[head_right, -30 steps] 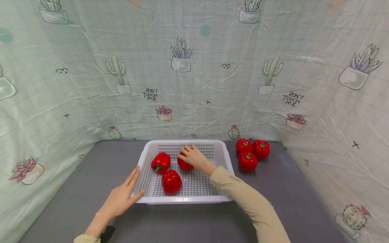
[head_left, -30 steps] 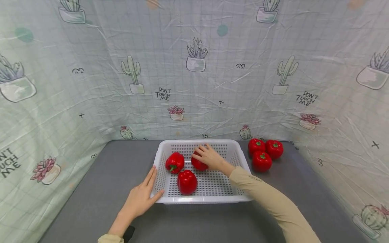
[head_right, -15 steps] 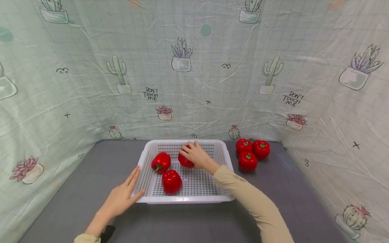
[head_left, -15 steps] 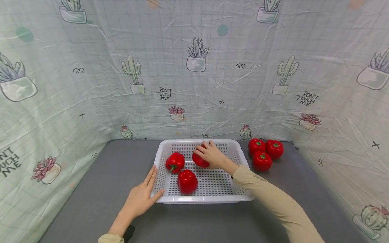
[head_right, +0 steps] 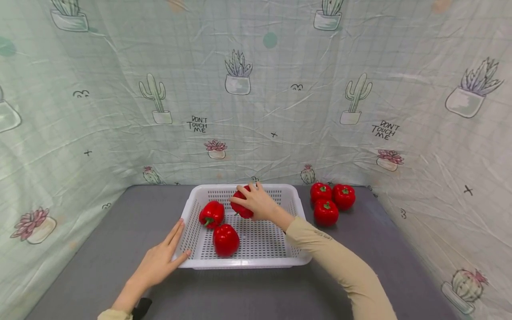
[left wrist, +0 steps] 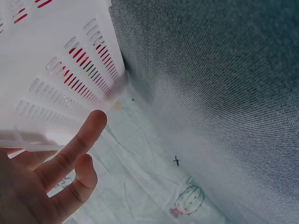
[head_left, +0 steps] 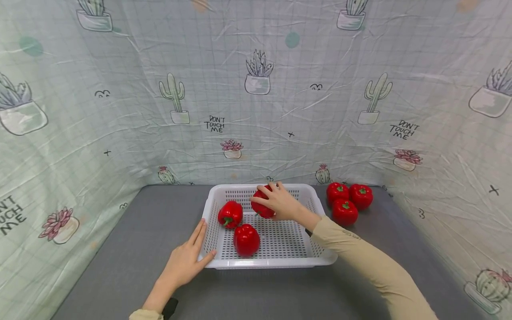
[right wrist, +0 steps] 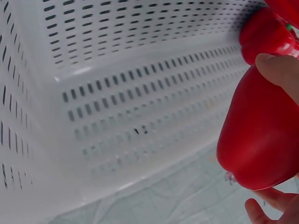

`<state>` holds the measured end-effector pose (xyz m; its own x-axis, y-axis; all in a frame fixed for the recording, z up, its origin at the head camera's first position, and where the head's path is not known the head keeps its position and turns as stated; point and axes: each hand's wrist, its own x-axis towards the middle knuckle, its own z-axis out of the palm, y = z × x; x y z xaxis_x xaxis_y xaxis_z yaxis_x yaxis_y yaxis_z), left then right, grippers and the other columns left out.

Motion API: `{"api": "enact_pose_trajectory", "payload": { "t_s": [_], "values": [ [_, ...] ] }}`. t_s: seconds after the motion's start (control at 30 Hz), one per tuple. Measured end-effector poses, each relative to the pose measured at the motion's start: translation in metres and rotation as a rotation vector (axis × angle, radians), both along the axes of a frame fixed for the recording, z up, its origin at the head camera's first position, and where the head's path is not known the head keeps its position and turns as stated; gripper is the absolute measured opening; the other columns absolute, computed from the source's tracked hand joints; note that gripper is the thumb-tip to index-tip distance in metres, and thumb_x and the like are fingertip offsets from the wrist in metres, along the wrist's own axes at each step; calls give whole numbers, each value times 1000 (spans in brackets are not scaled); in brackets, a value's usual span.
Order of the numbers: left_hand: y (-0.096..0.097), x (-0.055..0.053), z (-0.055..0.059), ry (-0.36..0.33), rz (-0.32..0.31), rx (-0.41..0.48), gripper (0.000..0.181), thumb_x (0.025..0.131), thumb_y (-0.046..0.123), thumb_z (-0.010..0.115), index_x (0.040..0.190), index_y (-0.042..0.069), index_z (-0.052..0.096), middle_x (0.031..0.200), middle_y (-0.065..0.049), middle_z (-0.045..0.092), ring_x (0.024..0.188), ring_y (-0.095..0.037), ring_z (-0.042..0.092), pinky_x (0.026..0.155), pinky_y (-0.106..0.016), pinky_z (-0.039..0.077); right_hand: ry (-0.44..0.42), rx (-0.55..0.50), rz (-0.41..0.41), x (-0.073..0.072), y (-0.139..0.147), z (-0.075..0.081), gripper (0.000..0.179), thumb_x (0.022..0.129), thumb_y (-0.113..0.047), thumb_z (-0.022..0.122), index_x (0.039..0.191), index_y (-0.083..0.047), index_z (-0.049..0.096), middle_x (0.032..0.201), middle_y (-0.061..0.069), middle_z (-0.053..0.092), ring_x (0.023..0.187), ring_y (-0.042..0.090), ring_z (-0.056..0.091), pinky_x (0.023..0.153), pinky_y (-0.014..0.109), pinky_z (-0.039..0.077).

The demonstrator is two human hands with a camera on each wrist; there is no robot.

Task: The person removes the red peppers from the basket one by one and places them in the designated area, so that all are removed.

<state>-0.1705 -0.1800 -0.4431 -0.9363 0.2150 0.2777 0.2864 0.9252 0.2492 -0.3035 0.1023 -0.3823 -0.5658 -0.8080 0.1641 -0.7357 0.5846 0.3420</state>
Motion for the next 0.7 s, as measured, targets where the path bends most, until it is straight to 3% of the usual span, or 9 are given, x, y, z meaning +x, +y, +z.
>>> {"api": "enact_pose_trajectory", "payload": {
  "t_s": [0.4, 0.7],
  "values": [
    [1, 0, 0, 6, 0, -6, 77, 80, 42, 59, 140, 7, 27, 147, -8, 26, 71, -16, 54, 50, -25, 35, -46, -117, -22, 18, 13, 23, 85, 56, -39, 81, 129, -26, 39, 126, 9, 42, 108, 30, 43, 86, 49, 37],
    [0, 0, 0, 11, -6, 2, 77, 80, 42, 59, 141, 7, 26, 147, -8, 26, 74, -17, 56, 50, -25, 35, 19, -136, -58, 27, 31, 33, 86, 53, -42, 81, 127, -25, 41, 123, 8, 46, 110, 29, 41, 85, 49, 39]
  ]
}}
